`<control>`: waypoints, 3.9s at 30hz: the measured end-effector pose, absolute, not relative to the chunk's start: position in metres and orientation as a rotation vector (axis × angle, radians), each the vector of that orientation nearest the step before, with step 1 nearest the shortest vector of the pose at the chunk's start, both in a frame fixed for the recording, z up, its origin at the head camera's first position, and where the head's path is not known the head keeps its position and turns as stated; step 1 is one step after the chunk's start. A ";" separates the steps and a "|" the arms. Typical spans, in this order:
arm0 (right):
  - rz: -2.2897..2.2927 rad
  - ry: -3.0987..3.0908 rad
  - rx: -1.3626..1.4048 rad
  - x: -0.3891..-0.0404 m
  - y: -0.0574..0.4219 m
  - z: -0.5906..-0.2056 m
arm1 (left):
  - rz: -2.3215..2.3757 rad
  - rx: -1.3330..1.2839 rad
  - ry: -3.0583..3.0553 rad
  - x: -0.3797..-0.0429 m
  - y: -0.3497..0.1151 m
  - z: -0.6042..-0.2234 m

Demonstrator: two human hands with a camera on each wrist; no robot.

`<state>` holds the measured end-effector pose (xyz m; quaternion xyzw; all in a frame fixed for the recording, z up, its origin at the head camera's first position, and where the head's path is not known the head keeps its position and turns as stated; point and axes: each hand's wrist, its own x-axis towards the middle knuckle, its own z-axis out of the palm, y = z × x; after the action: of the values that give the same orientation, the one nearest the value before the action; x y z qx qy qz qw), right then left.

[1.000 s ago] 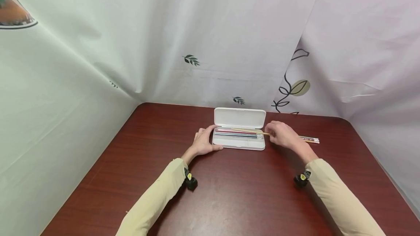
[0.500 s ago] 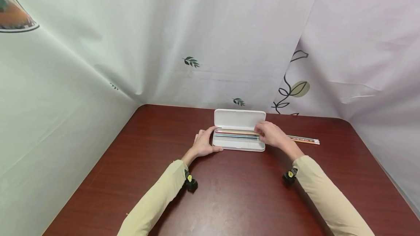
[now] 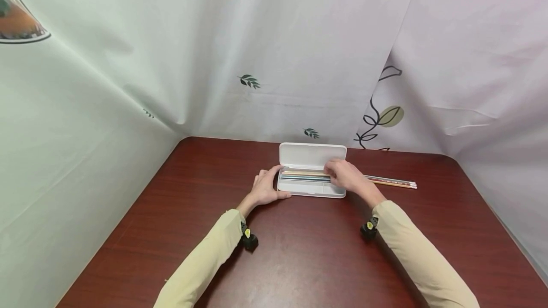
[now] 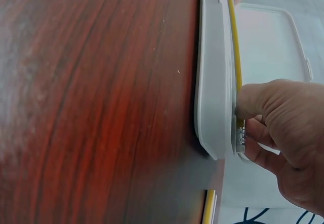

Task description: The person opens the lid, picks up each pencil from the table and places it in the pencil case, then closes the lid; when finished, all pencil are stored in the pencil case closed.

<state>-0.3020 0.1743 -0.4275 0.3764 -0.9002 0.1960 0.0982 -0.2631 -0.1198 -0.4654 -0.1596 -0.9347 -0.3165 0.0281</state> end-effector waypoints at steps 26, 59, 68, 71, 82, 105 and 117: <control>0.660 -2.589 0.886 -0.281 0.261 -0.431 | -0.950 -0.495 -2.896 -0.265 -0.120 -0.468; 0.488 -2.792 0.629 -0.264 0.364 -0.445 | -0.937 -0.492 -2.898 -0.266 -0.119 -0.469; 0.498 -2.807 0.644 -0.266 0.365 -0.444 | -0.933 -0.486 -2.908 -0.266 -0.119 -0.469; 0.484 -2.818 0.657 -0.267 0.364 -0.443 | -0.933 -0.487 -2.910 -0.265 -0.119 -0.469; 0.436 -2.911 0.698 -0.270 0.359 -0.435 | -0.941 -0.521 -2.874 -0.264 -0.119 -0.466; 0.491 -2.926 0.748 -0.270 0.361 -0.432 | -0.967 -0.511 -2.879 -0.264 -0.119 -0.465; 0.560 -2.755 0.885 -0.266 0.343 -0.423 | -0.967 -0.507 -2.875 -0.264 -0.119 -0.466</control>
<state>-0.2662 0.3425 -0.4226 0.2989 -0.9303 0.1891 0.0972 -0.2640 -0.1192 -0.4662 -0.1647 -0.9344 -0.3142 0.0330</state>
